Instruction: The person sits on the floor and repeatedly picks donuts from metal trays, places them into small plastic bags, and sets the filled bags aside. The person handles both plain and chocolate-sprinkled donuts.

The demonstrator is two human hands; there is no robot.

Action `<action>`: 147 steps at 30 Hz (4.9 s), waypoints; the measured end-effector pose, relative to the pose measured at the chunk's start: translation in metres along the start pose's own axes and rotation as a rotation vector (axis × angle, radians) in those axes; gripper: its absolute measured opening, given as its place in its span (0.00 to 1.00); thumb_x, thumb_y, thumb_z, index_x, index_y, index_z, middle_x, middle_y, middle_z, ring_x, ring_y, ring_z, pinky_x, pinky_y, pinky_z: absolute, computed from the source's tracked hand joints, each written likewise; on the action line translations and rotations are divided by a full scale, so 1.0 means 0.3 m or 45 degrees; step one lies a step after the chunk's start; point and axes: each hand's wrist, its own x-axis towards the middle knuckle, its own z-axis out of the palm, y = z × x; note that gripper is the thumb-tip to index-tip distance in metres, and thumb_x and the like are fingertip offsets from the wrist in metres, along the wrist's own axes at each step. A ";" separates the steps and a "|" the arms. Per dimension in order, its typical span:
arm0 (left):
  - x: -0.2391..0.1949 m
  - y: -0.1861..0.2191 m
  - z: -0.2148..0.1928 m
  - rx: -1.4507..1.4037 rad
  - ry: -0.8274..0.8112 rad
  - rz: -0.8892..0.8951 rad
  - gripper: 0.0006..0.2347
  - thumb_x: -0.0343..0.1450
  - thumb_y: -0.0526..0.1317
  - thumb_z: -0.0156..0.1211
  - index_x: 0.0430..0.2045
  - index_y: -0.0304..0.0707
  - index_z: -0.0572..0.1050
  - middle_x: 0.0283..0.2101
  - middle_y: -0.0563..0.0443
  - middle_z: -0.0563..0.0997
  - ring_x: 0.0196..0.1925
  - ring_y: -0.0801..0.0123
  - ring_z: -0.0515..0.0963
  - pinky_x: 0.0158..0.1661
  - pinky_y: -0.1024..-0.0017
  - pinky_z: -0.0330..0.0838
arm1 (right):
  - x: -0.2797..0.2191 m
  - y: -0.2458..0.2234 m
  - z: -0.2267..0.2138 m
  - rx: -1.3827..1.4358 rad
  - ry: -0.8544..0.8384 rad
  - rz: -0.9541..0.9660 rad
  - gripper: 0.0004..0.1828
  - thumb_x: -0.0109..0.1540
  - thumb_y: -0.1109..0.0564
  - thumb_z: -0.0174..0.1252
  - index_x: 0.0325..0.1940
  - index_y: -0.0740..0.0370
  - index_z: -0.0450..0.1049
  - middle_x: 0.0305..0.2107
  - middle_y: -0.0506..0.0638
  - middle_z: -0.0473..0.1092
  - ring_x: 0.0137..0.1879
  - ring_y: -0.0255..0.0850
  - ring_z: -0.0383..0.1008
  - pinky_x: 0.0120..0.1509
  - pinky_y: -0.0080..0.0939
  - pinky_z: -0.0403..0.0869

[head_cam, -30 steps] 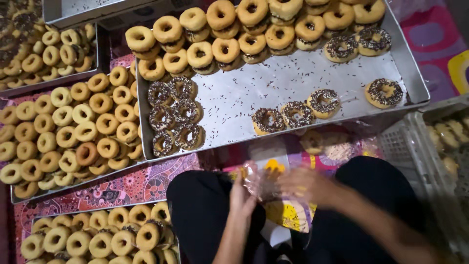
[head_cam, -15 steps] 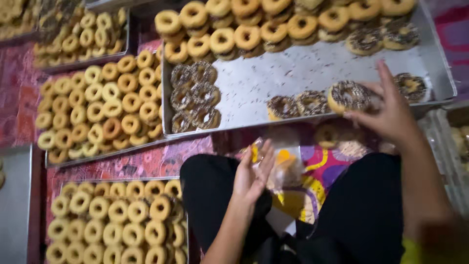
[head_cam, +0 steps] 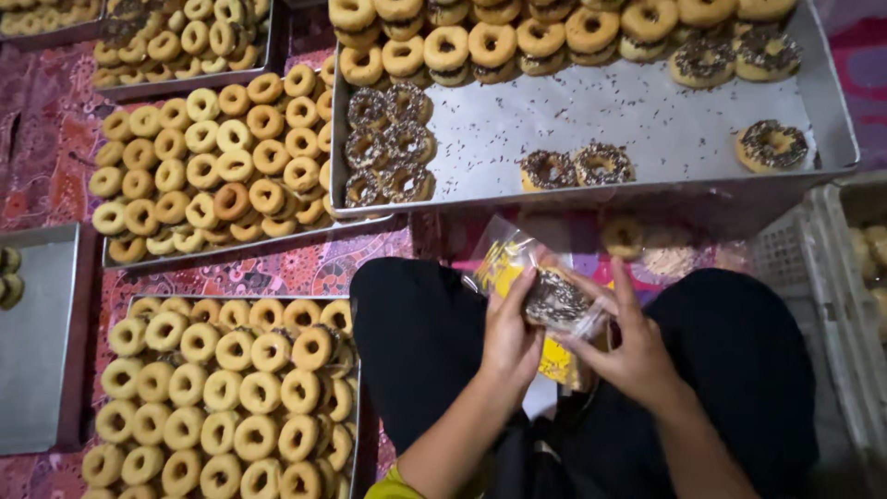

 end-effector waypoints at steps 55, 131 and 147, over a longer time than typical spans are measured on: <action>-0.099 0.084 -0.152 0.510 -0.694 -0.137 0.13 0.75 0.40 0.61 0.52 0.32 0.76 0.67 0.41 0.73 0.72 0.51 0.68 0.71 0.58 0.62 | -0.287 0.164 0.133 0.640 -0.538 0.465 0.23 0.53 0.51 0.72 0.48 0.64 0.80 0.45 0.53 0.78 0.51 0.43 0.80 0.56 0.44 0.77; 0.294 0.106 -0.192 -0.552 -0.142 -0.233 0.17 0.79 0.50 0.48 0.54 0.37 0.72 0.61 0.45 0.77 0.61 0.63 0.77 0.56 0.63 0.78 | 0.338 0.325 -0.268 0.380 0.026 0.422 0.70 0.48 0.65 0.71 0.86 0.53 0.36 0.63 0.56 0.65 0.59 0.43 0.70 0.61 0.51 0.73; 0.039 0.016 0.064 0.068 0.215 -0.200 0.14 0.71 0.45 0.55 0.51 0.51 0.73 0.44 0.57 0.81 0.47 0.69 0.81 0.45 0.57 0.78 | 0.054 -0.013 0.068 -0.285 0.232 0.043 0.59 0.59 0.64 0.67 0.82 0.64 0.32 0.68 0.64 0.64 0.73 0.51 0.69 0.77 0.62 0.56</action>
